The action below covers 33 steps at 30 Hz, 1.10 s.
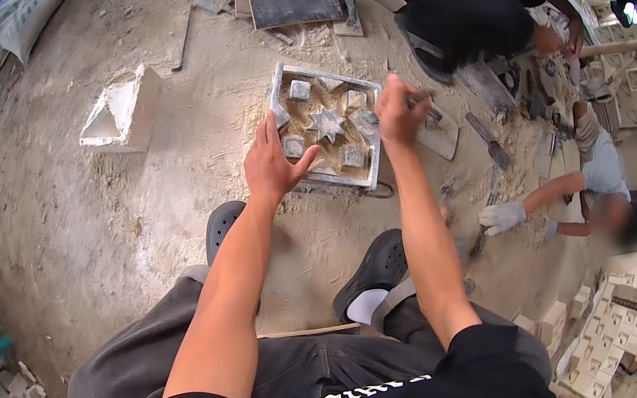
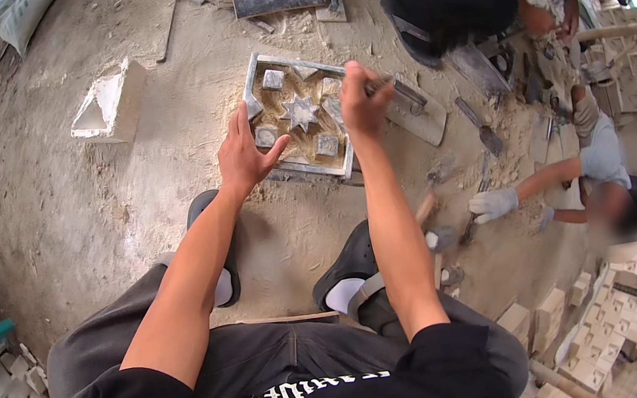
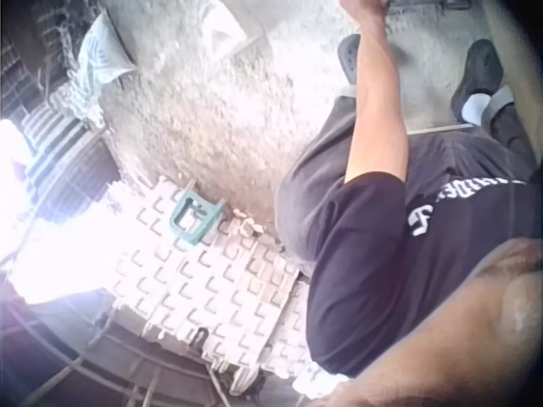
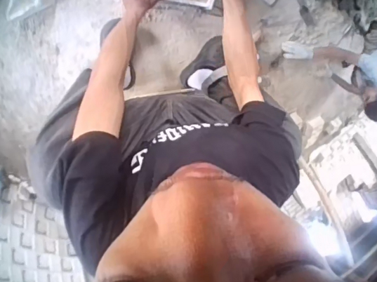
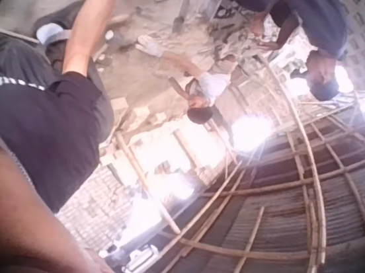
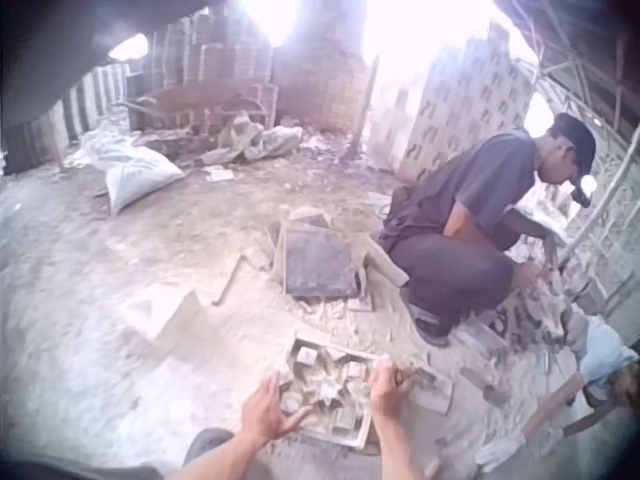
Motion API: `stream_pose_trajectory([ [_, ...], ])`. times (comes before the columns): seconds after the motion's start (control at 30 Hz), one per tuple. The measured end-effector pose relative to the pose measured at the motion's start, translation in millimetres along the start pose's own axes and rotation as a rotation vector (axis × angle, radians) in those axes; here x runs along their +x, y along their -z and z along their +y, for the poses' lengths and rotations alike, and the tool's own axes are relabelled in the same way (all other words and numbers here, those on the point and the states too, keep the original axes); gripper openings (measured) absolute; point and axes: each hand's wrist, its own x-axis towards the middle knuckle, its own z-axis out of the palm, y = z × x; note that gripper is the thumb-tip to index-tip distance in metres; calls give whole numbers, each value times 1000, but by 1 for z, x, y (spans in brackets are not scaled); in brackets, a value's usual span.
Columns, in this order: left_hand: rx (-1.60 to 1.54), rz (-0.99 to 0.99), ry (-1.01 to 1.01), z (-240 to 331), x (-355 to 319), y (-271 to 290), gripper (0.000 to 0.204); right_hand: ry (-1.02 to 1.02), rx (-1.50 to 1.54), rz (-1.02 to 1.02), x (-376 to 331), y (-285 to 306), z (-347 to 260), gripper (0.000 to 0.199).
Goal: The person cleans a star-shaped mold using a small brush and then fills the mold with a sandy mixture using a trowel and their hands.
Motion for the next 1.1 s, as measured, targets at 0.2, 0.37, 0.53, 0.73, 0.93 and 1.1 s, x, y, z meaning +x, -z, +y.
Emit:
stream_pose_trajectory([
  [0.2, -22, 2, -43, 10, -4, -1, 106, 149, 57, -192, -17, 34, 5, 41],
  [0.37, -20, 1, -23, 6, -5, -1, 104, 214, -211, -368, -11, 26, 25, 40],
  [0.53, -17, 9, -17, 2, -6, -5, 96, 125, 125, 45, -29, 2, -37, 45],
  [0.73, -40, 3, -16, 13, -3, -8, 91, 178, -181, 333, -60, 0, 44, 39],
  [0.93, -92, -5, 24, -2, -8, -8, 76, 57, 111, 282, -44, -11, -24, 41],
  [1.1, -200, 60, 23, 0, -5, -13, 68, -48, -118, 454, -60, -11, 7, 39],
])
